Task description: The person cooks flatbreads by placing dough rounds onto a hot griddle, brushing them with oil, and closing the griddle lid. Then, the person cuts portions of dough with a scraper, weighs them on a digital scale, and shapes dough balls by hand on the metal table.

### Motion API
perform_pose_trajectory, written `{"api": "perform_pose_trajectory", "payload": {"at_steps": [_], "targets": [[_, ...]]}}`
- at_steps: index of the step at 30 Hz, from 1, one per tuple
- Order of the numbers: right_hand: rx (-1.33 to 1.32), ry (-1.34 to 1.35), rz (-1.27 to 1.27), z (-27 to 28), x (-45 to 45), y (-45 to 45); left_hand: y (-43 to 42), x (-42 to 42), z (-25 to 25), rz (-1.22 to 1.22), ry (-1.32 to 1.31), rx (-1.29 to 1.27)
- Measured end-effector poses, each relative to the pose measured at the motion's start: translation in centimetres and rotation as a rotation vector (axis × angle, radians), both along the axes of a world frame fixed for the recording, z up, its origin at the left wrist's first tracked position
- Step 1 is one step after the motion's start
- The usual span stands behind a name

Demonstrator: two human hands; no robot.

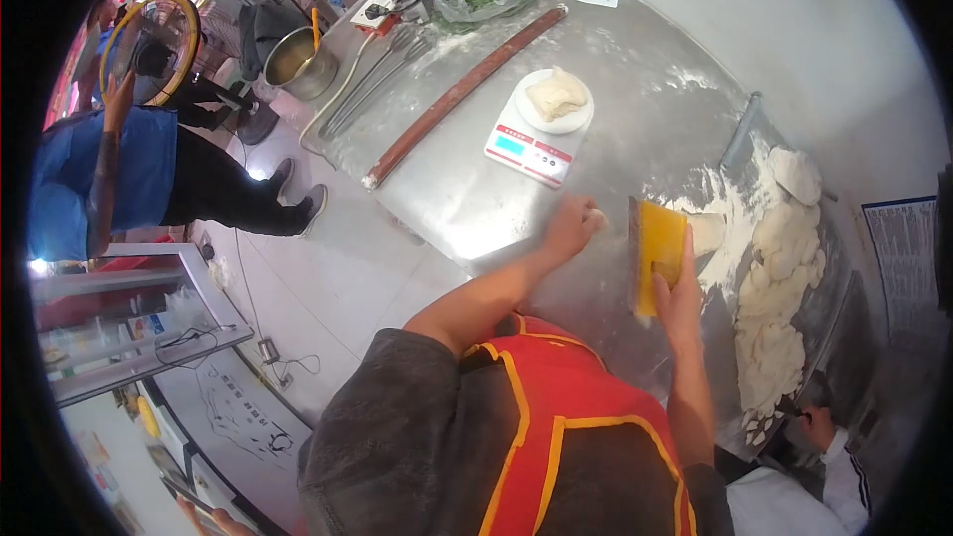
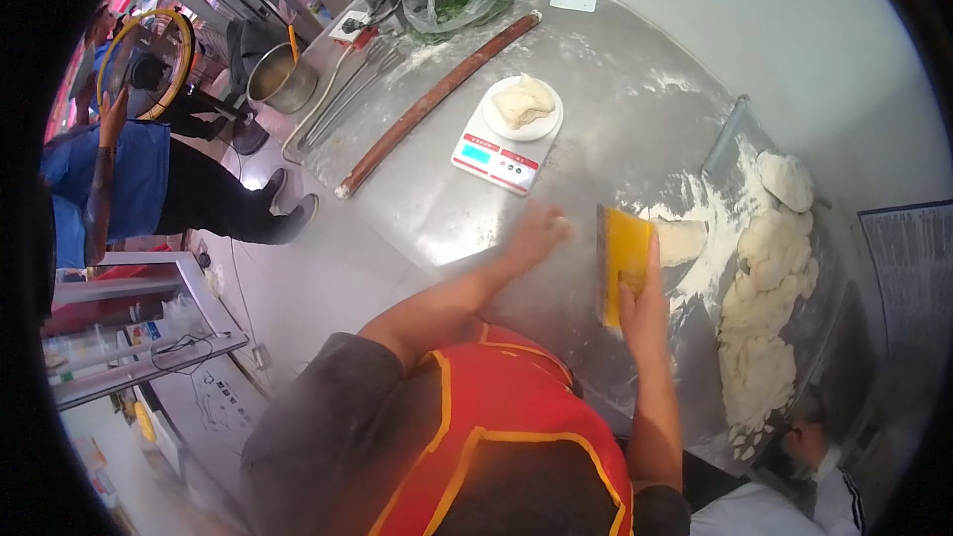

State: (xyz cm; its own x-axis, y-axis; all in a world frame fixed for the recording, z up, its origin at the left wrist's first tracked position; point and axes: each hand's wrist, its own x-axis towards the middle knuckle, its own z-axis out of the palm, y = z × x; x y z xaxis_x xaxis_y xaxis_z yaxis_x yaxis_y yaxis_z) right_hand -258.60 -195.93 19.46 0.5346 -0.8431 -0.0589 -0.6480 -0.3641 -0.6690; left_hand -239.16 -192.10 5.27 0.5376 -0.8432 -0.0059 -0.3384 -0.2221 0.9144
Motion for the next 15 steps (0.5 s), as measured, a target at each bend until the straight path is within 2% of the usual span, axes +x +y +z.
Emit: {"api": "perform_pose_trajectory", "payload": {"at_steps": [2, 5, 8, 11, 12, 15], "targets": [[-0.026, -0.046, 0.042, 0.1, 0.6, -0.1, 0.5, 1.0, 1.1, 0.069, 0.185, 0.043], [0.162, 0.016, 0.005, 0.7, 1.6, -0.5, 0.9, 2.6, 1.9, 0.170, 0.088, -0.021], [0.087, -0.001, 0.041, 0.5, 3.2, -1.0, 1.3, 5.6, -0.1, 0.087, 0.439, -0.009], [0.053, -0.070, 0.126, 0.7, 4.8, -2.0, 0.5, 9.2, 2.0, 0.182, 0.871, 0.003], [0.065, -0.086, 0.136, 0.8, 5.5, -2.4, 0.0, 10.2, 3.2, 0.154, 0.929, -0.179], [0.079, -0.106, 0.145, 1.2, 7.4, -3.7, -2.1, 13.0, 4.9, 0.228, 0.815, -0.116]]}}
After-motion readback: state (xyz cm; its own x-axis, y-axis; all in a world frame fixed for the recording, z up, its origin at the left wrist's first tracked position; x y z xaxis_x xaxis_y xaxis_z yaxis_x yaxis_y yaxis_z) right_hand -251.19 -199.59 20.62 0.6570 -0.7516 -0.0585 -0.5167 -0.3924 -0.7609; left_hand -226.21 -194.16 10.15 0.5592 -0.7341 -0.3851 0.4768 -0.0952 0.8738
